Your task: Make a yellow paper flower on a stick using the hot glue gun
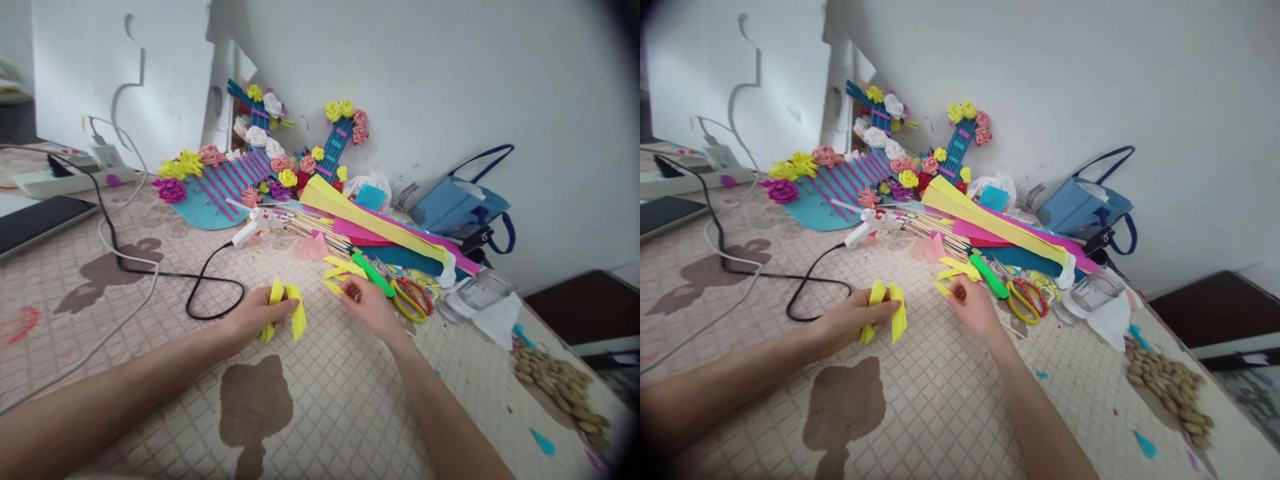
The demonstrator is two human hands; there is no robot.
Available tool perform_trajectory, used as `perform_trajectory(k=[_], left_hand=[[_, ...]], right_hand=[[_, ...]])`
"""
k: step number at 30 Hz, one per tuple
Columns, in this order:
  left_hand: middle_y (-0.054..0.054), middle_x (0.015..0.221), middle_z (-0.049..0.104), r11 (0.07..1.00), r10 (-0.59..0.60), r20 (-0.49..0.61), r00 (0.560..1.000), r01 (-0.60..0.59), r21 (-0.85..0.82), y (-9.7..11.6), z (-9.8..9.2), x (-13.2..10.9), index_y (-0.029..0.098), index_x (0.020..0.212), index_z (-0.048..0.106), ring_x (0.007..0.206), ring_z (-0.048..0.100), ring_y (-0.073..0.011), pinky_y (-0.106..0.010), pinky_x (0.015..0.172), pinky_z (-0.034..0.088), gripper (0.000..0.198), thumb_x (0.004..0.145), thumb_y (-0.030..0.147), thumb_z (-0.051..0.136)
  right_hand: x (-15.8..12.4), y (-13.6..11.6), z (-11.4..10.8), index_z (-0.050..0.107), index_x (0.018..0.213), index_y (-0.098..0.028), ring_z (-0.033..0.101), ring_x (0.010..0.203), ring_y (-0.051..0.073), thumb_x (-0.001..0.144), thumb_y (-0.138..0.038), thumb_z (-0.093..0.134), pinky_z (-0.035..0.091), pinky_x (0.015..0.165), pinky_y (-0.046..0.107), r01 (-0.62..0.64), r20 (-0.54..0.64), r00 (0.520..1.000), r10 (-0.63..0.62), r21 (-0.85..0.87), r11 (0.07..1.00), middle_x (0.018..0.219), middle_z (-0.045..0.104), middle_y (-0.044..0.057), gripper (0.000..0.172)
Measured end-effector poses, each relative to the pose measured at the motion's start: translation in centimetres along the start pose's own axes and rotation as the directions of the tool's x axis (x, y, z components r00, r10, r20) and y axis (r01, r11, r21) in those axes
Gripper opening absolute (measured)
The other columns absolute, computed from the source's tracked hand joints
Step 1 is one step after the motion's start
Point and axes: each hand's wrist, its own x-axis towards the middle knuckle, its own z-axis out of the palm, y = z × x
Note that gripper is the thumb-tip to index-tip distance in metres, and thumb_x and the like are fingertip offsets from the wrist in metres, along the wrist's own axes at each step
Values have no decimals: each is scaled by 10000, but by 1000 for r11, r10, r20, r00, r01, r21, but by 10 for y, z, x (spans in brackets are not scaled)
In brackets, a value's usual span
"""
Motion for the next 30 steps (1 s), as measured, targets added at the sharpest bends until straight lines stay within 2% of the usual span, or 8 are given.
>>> perform_trajectory(k=[4, 6, 9, 12, 18, 23, 28, 30], left_hand=[[63, 546, 428, 1000, 0, 10, 1000, 0, 10, 0, 1, -1, 148, 774, 530, 493, 344, -74, -229, 499, 232, 348, 752, 480, 634], [62, 547, 430, 1000, 14, 10, 1000, -14, 2, 0, 2, -1, 148, 762, 525, 497, 346, -73, -228, 506, 240, 350, 756, 480, 633], [62, 541, 426, 999, 34, -15, 999, -34, -18, -1, 2, 0, 149, 731, 516, 499, 350, -73, -222, 505, 248, 355, 753, 481, 639], [56, 568, 444, 996, 60, -42, 997, -63, -69, -2, 3, 2, 143, 727, 535, 514, 370, -73, -213, 507, 268, 354, 734, 473, 662], [35, 623, 489, 979, 69, -75, 995, -82, -188, -6, 2, 4, 131, 745, 574, 545, 421, -79, -212, 530, 322, 357, 683, 453, 717], [23, 627, 508, 969, 56, -95, 994, -77, -233, -2, 4, 4, 107, 751, 588, 542, 403, -66, -200, 516, 297, 367, 681, 438, 733], [33, 615, 494, 958, 70, -116, 991, -99, -270, 1, 6, 3, 105, 749, 587, 533, 385, -56, -198, 511, 289, 353, 674, 406, 754], [34, 617, 490, 952, 71, -114, 991, -102, -288, 1, 6, 3, 105, 746, 586, 535, 389, -55, -197, 510, 291, 338, 681, 390, 756]], right_hand=[[2, -3, -3, 564, 835, -193, 576, 847, 223, 773, -260, 602, 448, 771, 368, 45, -296, 951, -86, -143, 989, 875, 630, 61, 98], [-4, -14, 5, 582, 909, -184, 571, 908, 236, 798, -286, 595, 450, 808, 379, 99, -348, 926, -145, -149, 984, 942, 630, 87, 151], [-19, -39, 25, 582, 1043, -184, 609, 728, 168, 869, -318, 520, 493, 672, 297, 161, -129, 980, -150, 79, 984, 859, 666, 51, 228], [-33, -58, 44, 459, 1305, -155, 631, 739, 174, 897, -355, 483, 509, 674, 307, 198, 10, 980, -200, 110, 974, 927, 686, 69, 455], [-36, -63, 60, 408, 1382, -159, 641, 903, 218, 898, -261, 454, 516, 781, 352, 261, -9, 965, -261, 27, 965, 1106, 658, 126, 497], [-34, -62, 60, 408, 1372, -166, 627, 714, 155, 892, -281, 484, 514, 631, 269, 187, -46, 982, -182, 220, 957, 929, 676, 65, 500], [-34, -62, 63, 478, 1317, -193, 626, 769, 168, 872, -207, 472, 492, 725, 301, 208, -70, 978, -198, 187, 960, 894, 672, 50, 445], [-34, -63, 64, 449, 1321, -195, 620, 740, 160, 855, -201, 493, 487, 699, 292, 174, -72, 984, -160, 263, 949, 857, 666, 32, 468]])
